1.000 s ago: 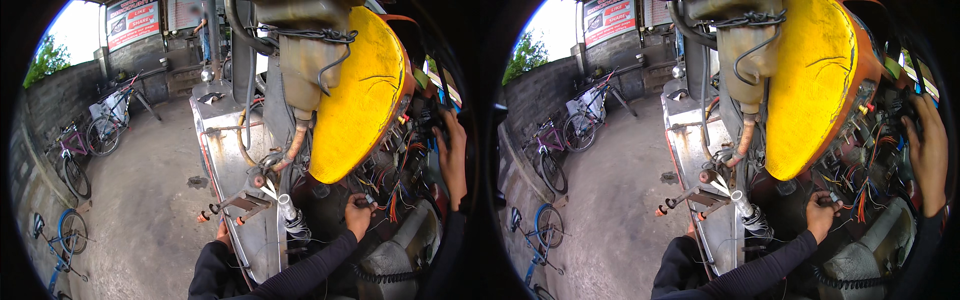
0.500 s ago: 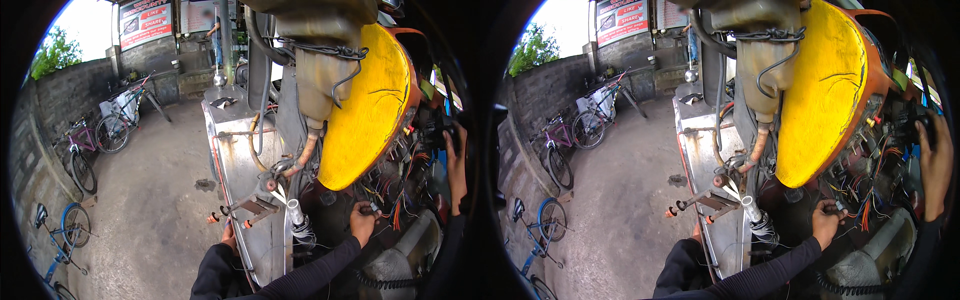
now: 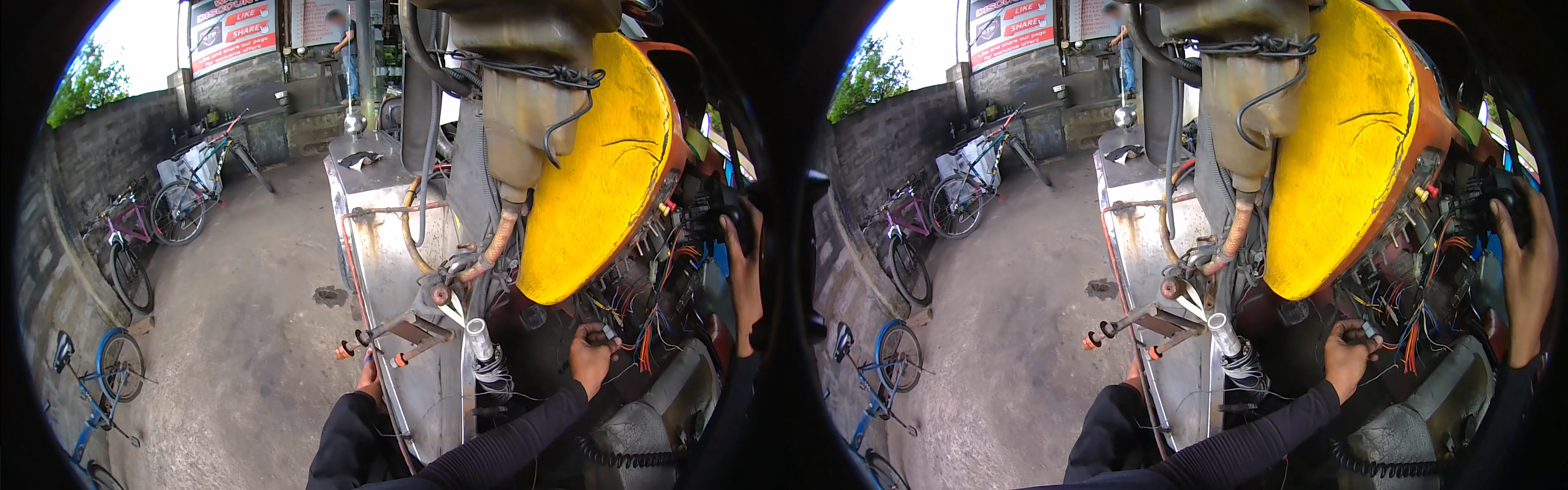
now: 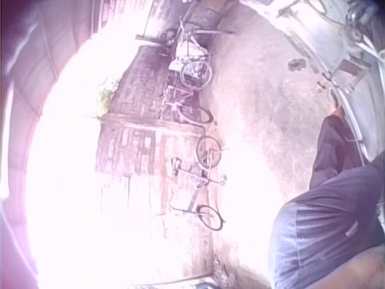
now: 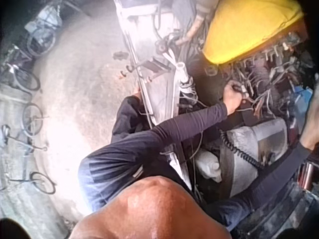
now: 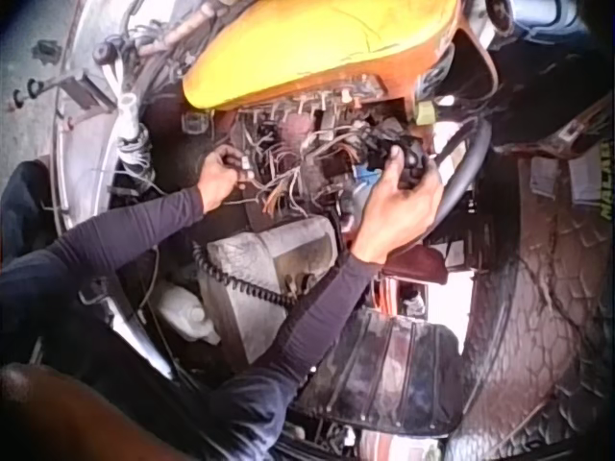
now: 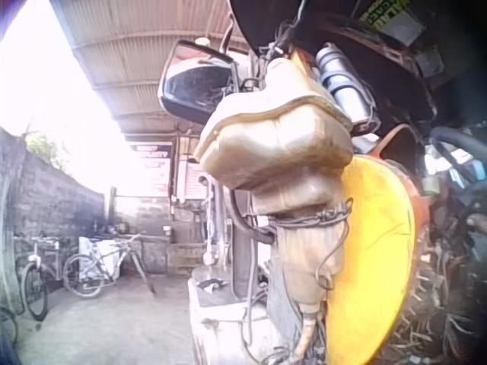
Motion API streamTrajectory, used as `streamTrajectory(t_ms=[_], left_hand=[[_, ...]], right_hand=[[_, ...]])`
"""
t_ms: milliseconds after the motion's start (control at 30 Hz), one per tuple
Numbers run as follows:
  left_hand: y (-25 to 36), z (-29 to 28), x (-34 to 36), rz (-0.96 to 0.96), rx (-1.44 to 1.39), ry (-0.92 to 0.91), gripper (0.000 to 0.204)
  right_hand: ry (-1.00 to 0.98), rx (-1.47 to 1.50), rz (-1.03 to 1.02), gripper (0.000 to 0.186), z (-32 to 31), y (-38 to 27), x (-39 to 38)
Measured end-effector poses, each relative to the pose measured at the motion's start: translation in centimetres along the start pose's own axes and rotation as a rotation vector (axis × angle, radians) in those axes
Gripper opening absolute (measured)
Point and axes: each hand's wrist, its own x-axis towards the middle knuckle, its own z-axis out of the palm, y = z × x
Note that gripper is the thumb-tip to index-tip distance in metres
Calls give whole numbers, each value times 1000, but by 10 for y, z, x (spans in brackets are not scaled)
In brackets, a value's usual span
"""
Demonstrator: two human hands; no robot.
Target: The person works on the exposed wiring under the dashboard of a three-wheeled vehicle. They strip wire ends, twist connections, and test circuits using a test light. The person also briefly opens the seat to access the battery area before returning to the wiring.
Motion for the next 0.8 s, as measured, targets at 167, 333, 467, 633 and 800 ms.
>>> streamTrajectory(t_ms=[167,333,467,633,800], left_hand=[[-1,-4,2,3,-7,2,41],[1,-2,-2,18,-10,33,41],[-5,13,-14,19,-9,-6,41],[24,-16,1,114,-65,-12,40],[25,-3,-7,1,-38,-5,42]], right_hand=[[70,19,-50,38,-6,-31,-2],[97,35,-68,34,-9,-61,-7],[77,32,-42,40,-34,-55,-3],[147,514,153,17,-41,-105,-38],[-1016,592,359,18,-58,-62,-133]])
